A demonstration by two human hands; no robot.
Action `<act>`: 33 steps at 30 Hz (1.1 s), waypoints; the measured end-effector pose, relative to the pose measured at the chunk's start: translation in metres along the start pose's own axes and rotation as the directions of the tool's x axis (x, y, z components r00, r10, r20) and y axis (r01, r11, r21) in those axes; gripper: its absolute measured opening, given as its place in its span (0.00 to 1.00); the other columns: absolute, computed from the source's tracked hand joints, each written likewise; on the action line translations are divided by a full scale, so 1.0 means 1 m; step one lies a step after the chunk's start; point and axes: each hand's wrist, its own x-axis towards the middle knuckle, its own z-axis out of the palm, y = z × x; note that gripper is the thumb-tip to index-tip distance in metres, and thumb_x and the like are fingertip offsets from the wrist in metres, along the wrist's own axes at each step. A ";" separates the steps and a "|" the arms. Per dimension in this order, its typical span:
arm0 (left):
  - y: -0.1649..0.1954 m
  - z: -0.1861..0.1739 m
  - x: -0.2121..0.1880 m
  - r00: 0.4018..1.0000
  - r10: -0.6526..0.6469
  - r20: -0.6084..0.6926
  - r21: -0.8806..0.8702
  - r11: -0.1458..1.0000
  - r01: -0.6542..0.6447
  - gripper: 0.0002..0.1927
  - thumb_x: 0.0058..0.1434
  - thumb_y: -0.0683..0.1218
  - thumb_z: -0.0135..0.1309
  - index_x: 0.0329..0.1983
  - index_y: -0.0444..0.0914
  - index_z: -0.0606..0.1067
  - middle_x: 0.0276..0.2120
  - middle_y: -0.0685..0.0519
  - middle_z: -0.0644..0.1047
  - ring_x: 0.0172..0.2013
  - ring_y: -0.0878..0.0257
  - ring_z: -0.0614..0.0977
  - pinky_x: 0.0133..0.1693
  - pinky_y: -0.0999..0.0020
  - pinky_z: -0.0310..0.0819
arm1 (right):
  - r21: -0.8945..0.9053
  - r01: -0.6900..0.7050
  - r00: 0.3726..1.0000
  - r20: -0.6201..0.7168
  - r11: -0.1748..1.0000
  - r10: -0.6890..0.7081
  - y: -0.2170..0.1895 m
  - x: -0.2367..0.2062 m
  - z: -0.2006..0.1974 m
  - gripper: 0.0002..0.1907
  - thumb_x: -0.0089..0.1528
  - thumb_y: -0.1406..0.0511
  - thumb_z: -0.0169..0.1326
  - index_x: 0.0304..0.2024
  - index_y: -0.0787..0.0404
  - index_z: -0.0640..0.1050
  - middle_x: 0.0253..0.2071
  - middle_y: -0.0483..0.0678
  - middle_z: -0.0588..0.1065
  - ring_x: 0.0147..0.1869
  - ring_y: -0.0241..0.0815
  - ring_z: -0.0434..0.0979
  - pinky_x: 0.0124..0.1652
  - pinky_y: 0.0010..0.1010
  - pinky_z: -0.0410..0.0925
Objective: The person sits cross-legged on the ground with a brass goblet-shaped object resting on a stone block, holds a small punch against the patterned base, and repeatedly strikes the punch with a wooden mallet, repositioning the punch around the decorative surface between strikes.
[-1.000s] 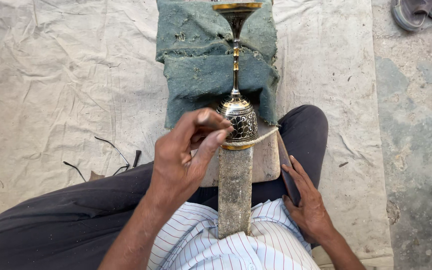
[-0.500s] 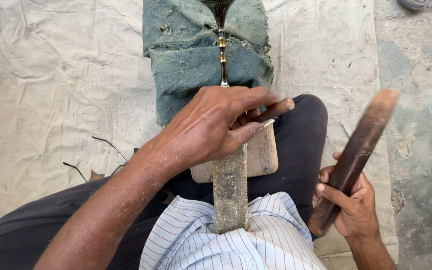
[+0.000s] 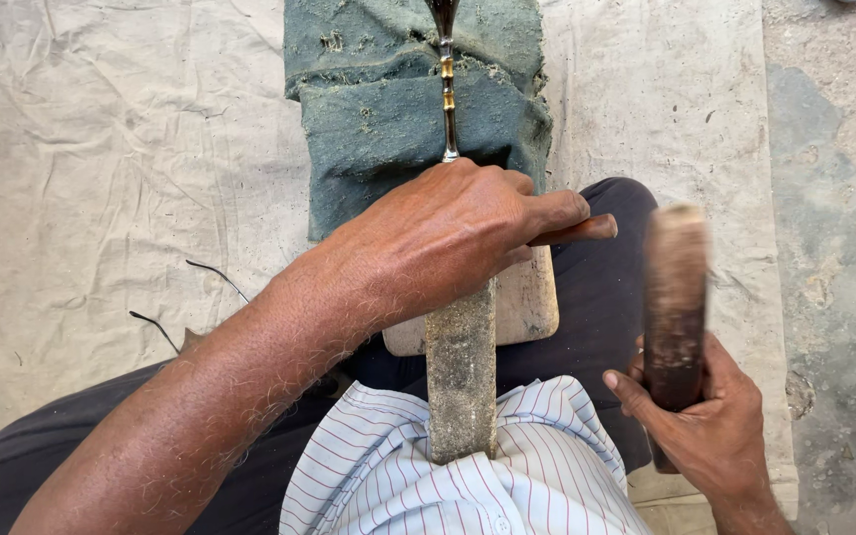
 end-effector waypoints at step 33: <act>0.046 0.108 -0.073 0.650 -0.747 -0.141 -0.667 -0.414 -0.620 0.24 0.68 0.40 0.57 0.65 0.35 0.65 0.39 0.48 0.79 0.34 0.65 0.84 0.15 0.83 0.64 | 0.189 0.788 0.586 0.065 0.586 -0.808 -0.052 -0.019 0.046 0.21 0.53 0.66 0.72 0.47 0.62 0.81 0.49 0.50 0.80 0.52 0.43 0.84 0.48 0.29 0.77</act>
